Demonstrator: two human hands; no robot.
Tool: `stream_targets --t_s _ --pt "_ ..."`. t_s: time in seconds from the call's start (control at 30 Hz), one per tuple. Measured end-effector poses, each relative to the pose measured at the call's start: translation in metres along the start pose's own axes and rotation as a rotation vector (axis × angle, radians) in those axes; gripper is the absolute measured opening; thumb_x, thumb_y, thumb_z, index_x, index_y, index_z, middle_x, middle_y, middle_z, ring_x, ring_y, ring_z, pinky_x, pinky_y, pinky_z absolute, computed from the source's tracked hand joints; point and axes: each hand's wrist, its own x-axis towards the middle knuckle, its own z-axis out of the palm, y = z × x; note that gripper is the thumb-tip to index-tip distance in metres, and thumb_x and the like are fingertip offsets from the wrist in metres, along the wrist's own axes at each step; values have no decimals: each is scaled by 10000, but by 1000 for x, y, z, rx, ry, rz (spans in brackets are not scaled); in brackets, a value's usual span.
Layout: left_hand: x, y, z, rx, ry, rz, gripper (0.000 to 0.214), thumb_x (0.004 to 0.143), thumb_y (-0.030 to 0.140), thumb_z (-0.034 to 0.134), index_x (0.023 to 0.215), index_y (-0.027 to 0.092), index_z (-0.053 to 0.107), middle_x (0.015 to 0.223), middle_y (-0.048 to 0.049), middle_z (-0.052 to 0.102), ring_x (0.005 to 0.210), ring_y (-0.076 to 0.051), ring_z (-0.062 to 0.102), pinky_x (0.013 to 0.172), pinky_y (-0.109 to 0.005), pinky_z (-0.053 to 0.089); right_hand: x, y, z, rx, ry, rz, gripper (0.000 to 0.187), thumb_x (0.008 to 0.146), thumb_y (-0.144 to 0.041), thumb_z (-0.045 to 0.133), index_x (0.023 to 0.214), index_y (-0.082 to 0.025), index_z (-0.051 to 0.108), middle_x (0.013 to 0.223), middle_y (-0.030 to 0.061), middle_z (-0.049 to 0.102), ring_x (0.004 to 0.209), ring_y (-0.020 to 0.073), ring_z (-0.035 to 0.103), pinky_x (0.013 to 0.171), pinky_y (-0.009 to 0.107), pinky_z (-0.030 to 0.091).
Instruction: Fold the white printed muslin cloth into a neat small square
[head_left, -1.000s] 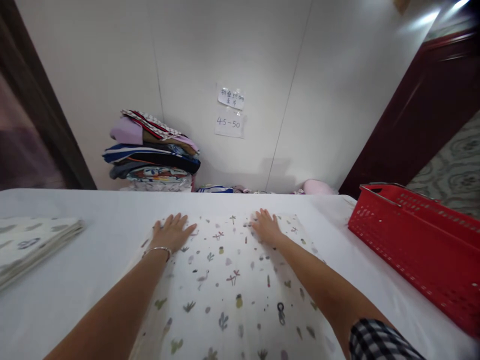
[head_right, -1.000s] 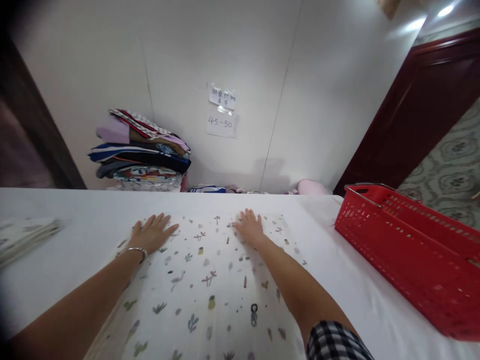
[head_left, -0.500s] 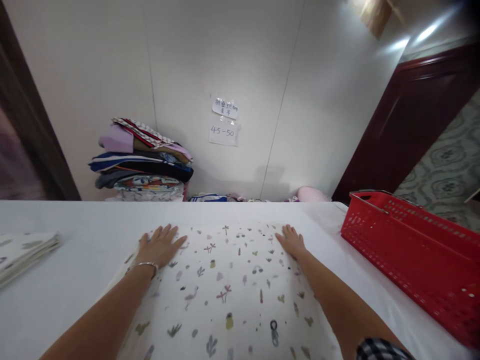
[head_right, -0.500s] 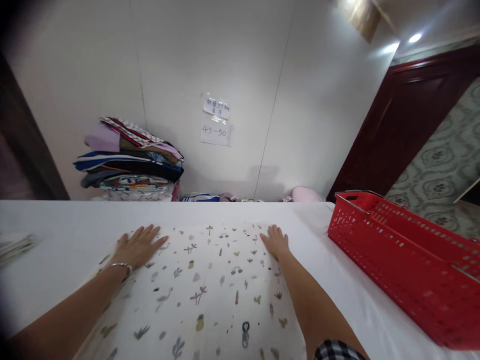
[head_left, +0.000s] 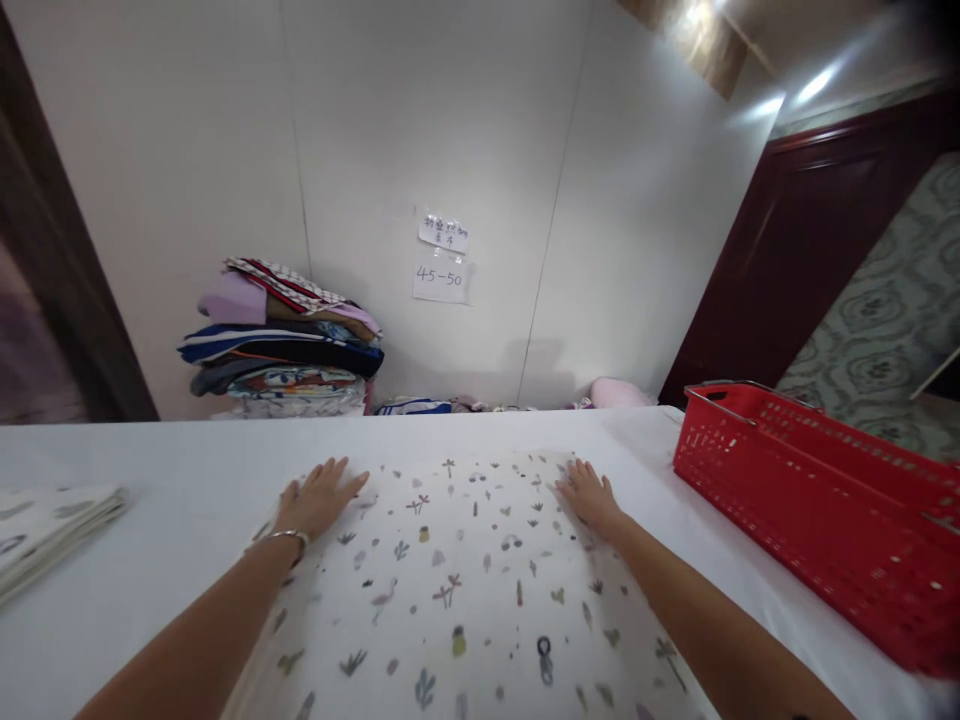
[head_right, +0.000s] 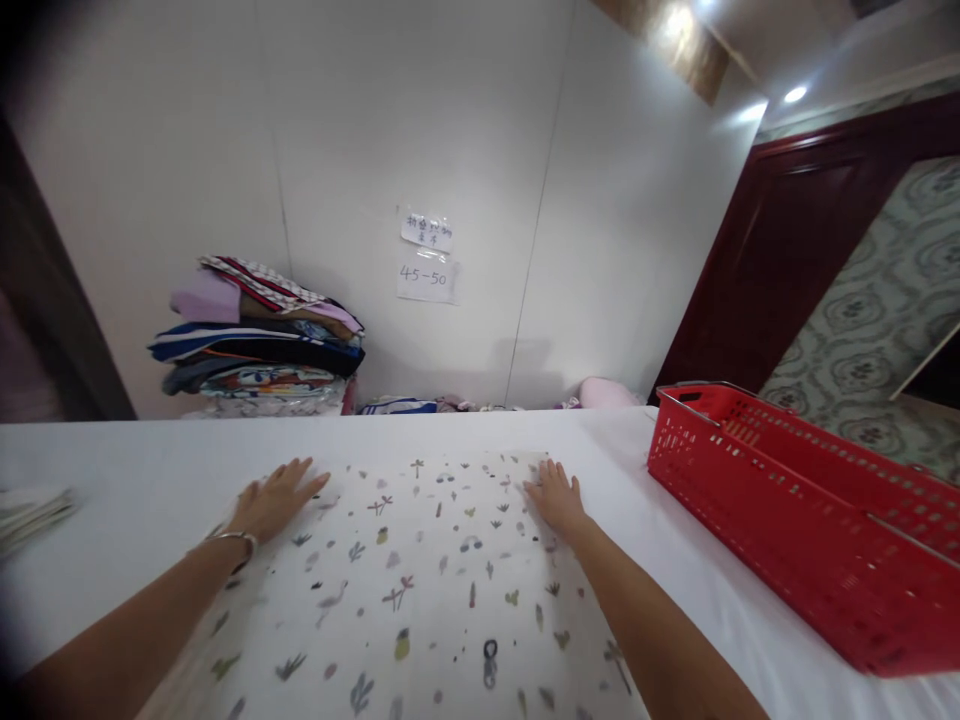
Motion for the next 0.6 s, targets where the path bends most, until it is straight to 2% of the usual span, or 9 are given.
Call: stream_targets --t_s 0.07,0.13,0.2,0.23,0.33,0.43,0.53,0.6 --pt "-9 -4 -9 8 47 46 632 862 500 223 1401 190 332 1486 -108 243 1365 -296 219 1051 -529 226 -37 0 1 -18 29 -108 668 903 -543 206 1449 -157 212 1523 56 105 1398 212 36 1113 460 48" --pt "-33 -12 -13 69 83 177 570 870 454 233 1366 228 401 1491 -71 243 1375 -286 193 1060 -518 216 -86 5 6 -14 36 -234 676 900 -565 204 1454 -177 205 1518 46 125 1398 206 46 1121 438 34" --pt "-71 -22 -11 130 103 310 524 872 437 257 1323 266 461 1484 -40 269 1374 -279 196 1069 -506 206 -137 16 13 -9 31 -300 680 895 -584 208 1454 -197 203 1514 38 135 1396 211 57 1125 440 30" --pt "-95 -28 -8 138 121 333 533 872 460 261 1332 266 449 1480 -42 279 1369 -275 214 1072 -494 213 -160 23 17 -5 24 -315 684 893 -591 212 1455 -202 198 1513 35 130 1396 213 60 1127 442 35" --pt "-166 -44 7 163 95 422 574 848 545 304 1343 282 430 1466 -42 301 1358 -277 245 1072 -493 225 -212 46 31 2 43 -283 686 893 -588 222 1454 -193 194 1509 42 124 1393 223 74 1126 459 56" --pt "-211 -46 12 166 60 374 573 840 559 323 1336 296 437 1453 -40 321 1352 -282 260 1074 -511 219 -229 63 42 3 52 -195 663 891 -564 246 1443 -196 244 1501 47 159 1388 230 115 1120 467 98" --pt "-225 -35 -4 120 -11 259 580 855 527 319 1366 262 391 1455 -57 313 1349 -262 269 1078 -495 239 -229 67 41 -7 31 -165 642 885 -544 260 1425 -200 301 1496 53 186 1384 231 135 1117 457 121" --pt "-229 -28 -19 99 -39 218 558 868 493 317 1358 242 406 1447 -80 327 1343 -269 282 1061 -499 269 -231 68 37 -16 63 -169 635 885 -533 262 1424 -199 305 1498 57 183 1386 233 124 1115 466 115"
